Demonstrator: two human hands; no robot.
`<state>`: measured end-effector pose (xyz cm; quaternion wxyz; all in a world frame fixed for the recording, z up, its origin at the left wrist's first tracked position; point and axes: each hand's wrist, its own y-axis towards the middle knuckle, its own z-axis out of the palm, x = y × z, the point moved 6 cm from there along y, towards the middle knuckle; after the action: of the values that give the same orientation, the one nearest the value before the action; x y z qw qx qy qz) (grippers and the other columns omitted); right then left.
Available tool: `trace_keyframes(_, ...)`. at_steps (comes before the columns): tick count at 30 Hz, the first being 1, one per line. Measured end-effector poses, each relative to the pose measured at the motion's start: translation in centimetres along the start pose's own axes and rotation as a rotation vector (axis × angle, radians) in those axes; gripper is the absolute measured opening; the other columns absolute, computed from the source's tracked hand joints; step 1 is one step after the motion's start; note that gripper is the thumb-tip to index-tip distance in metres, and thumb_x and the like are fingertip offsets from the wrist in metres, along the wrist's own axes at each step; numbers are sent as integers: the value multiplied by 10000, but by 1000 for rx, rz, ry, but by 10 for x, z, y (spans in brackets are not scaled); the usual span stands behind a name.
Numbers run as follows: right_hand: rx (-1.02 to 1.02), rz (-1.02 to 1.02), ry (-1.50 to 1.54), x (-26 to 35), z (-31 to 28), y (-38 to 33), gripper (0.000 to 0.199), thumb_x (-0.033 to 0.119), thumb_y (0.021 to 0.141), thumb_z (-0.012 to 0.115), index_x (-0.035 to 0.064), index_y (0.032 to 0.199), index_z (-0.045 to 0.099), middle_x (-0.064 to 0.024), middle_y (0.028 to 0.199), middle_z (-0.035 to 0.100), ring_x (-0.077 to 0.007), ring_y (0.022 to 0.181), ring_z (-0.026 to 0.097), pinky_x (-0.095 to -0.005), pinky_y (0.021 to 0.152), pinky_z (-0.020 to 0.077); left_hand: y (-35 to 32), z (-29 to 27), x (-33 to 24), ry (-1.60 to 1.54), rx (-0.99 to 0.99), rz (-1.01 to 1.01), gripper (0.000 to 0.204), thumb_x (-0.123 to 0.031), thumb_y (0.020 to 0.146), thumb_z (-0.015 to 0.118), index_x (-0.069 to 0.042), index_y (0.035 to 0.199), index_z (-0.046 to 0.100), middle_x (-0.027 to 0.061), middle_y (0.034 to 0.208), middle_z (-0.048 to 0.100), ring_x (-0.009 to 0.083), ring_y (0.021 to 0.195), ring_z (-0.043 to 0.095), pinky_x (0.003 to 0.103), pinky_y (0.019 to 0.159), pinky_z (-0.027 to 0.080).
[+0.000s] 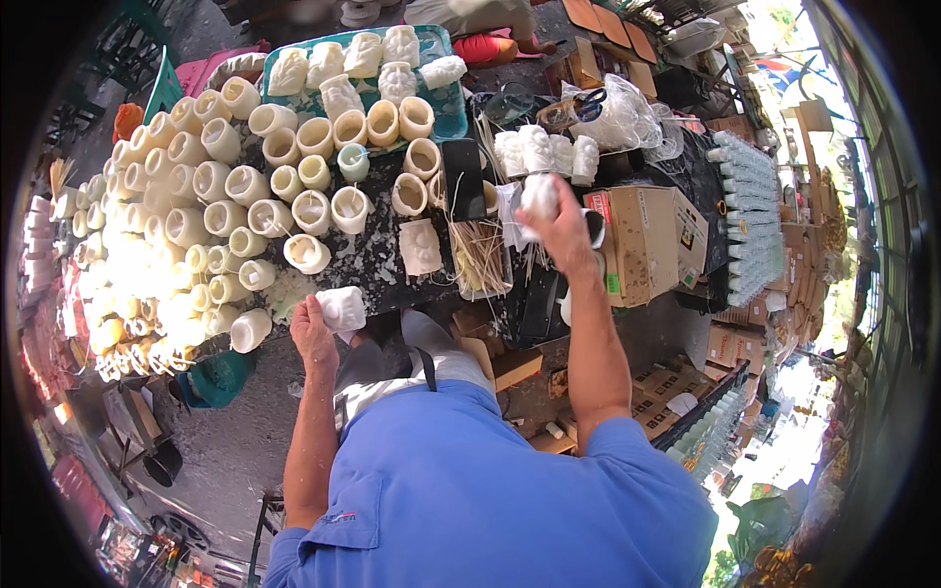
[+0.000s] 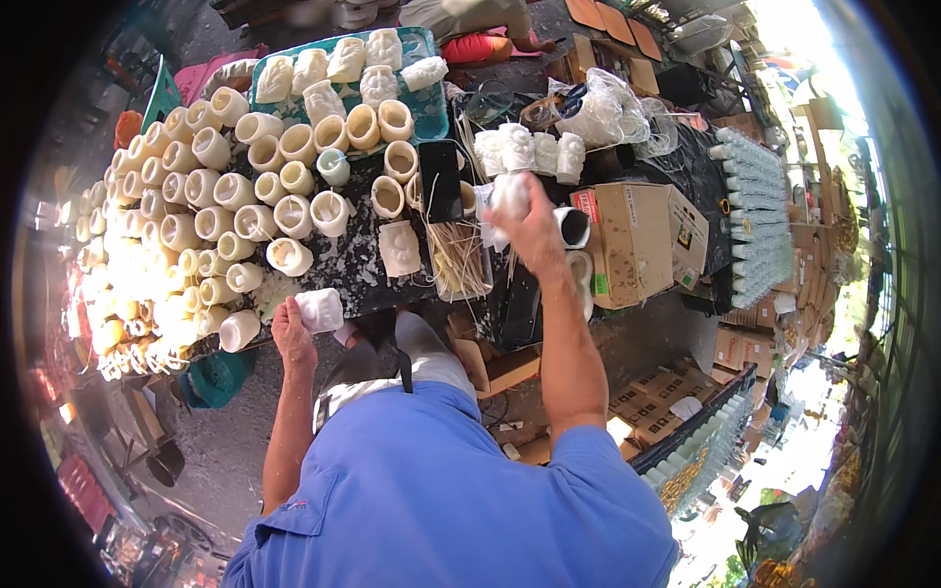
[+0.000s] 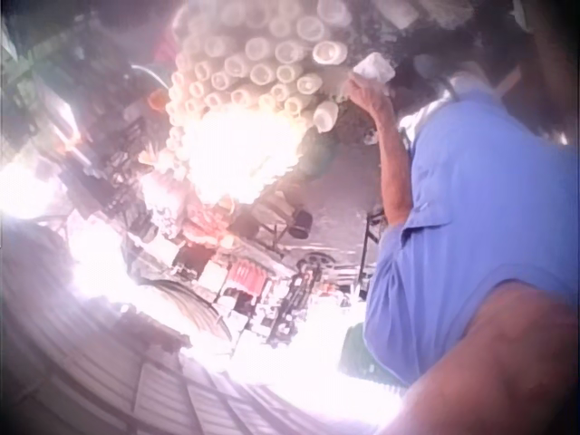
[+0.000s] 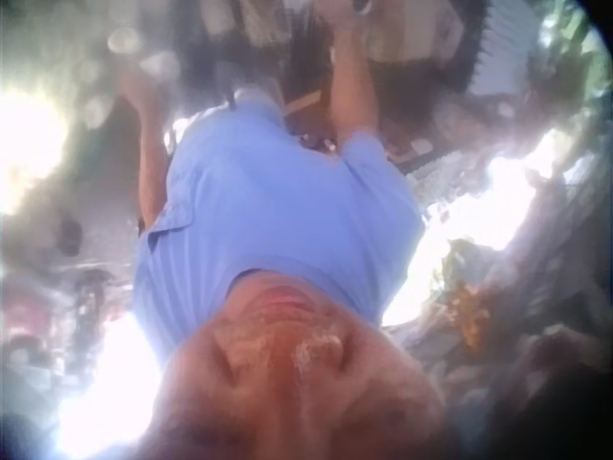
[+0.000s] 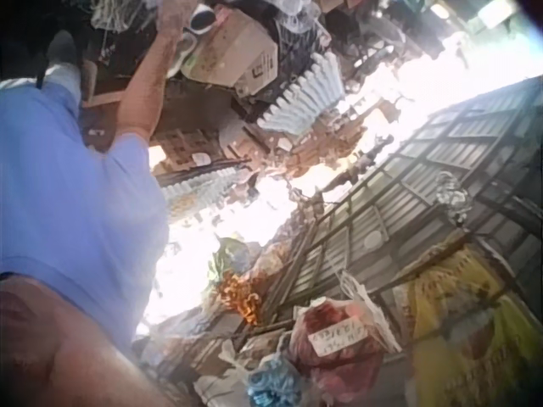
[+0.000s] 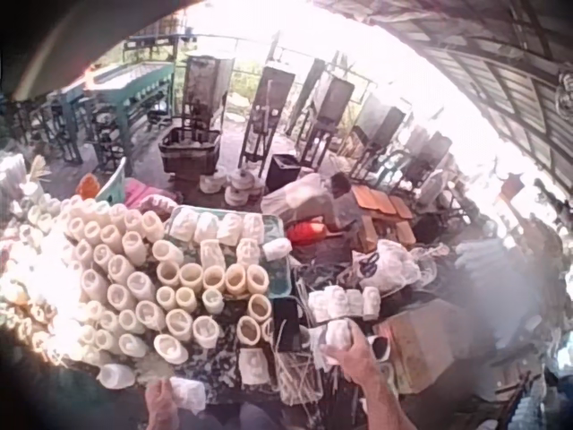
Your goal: The person repeatedly picks up white cylindrical candle molds and wicks, inserts the wicks into the molds, and places the assembled units on a tray. The person also retrieves additional wicks from a nearby container and continues the assembly process.
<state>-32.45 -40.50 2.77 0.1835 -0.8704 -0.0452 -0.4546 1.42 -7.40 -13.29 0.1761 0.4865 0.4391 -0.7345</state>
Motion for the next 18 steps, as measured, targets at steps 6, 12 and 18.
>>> trace_keyframes(6,-349,-19,-637,-27,-70,133,899,468,841,827,-41,1476,446,-337,1341,621,-485,1253,599,-505,1102,457,-3,2,1,-24,59,-38,328,-342,1113,560,-46,993,637,11,918,681,85,803,593,273,756,502)
trace_keyframes(12,-431,-45,-789,-62,-56,167,798,582,915,701,54,1473,485,-273,1333,641,-481,1284,570,-543,1101,433,-18,-2,5,105,-15,-71,324,-344,1102,586,-35,1018,636,12,889,658,76,780,571,277,727,503)
trace_keyframes(18,-589,-7,-936,-68,-45,164,688,648,923,638,142,1388,630,-190,1396,614,-452,1319,522,-601,1062,447,-25,16,17,-90,45,-144,325,-351,1104,574,-46,1006,629,5,870,667,86,748,608,284,687,520)
